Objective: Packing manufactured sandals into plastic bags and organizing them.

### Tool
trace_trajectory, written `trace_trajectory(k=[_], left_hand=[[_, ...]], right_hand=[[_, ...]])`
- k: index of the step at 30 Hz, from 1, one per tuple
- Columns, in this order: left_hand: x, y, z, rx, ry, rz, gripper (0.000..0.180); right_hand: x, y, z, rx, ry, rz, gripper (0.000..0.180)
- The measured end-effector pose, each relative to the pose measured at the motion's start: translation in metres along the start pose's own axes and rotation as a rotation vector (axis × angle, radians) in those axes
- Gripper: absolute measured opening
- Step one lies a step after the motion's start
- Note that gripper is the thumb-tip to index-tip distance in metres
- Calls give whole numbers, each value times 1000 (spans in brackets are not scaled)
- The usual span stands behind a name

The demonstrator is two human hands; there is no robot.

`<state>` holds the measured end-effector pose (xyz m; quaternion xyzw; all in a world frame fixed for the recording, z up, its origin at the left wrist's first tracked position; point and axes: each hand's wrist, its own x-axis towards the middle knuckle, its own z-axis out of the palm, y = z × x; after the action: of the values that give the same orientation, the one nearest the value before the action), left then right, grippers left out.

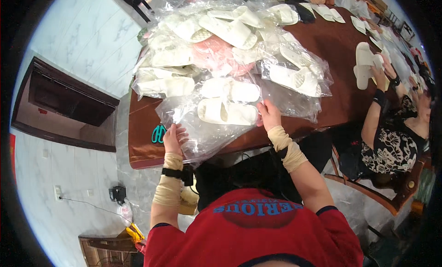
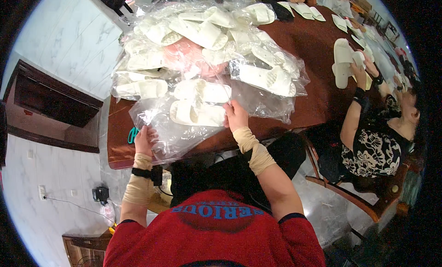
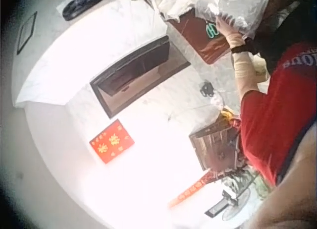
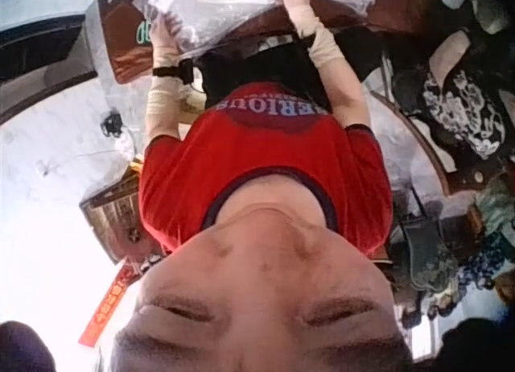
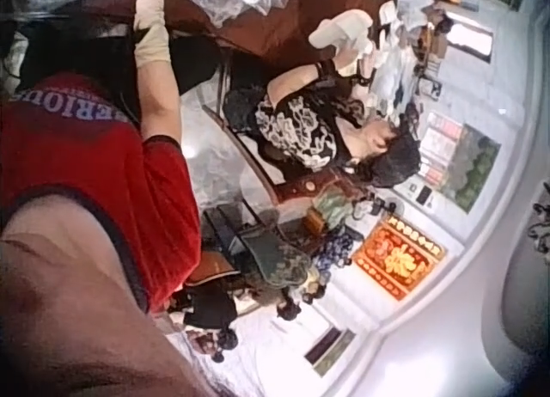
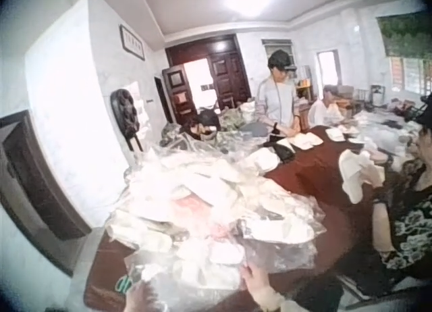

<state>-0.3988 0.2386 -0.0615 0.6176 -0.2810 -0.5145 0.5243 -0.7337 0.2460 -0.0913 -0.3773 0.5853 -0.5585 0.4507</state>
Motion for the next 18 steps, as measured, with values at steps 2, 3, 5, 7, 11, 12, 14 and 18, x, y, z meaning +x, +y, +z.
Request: trace_trajectory(k=[2, 3, 5, 7, 11, 12, 14, 18], left_hand=[[33, -1, -22, 172, 64, 317, 27], [45, -2, -16, 170, 54, 313, 27], [62, -1, -9, 278, 2, 334, 24], [75, -8, -6, 384, 58, 328, 21], [80, -23, -12, 438, 210, 356, 32], [61, -13, 7, 454, 179, 425, 44], [44, 1, 15, 812, 292, 956, 56], [19, 4, 26, 1153, 4, 1038, 60]], right_hand=[[13, 7, -4, -25, -66, 12, 14], [20, 18, -19, -79, -1, -20, 14], [18, 27, -43, -96, 3, 1, 15], [8, 9, -48, -117, -51, 73, 15], [3, -40, -41, -482, 226, -253, 15], [11, -40, -60, -516, 272, -248, 15], [33, -42, -88, -621, 445, -428, 12], [73, -90, -105, -1125, 414, -681, 35]])
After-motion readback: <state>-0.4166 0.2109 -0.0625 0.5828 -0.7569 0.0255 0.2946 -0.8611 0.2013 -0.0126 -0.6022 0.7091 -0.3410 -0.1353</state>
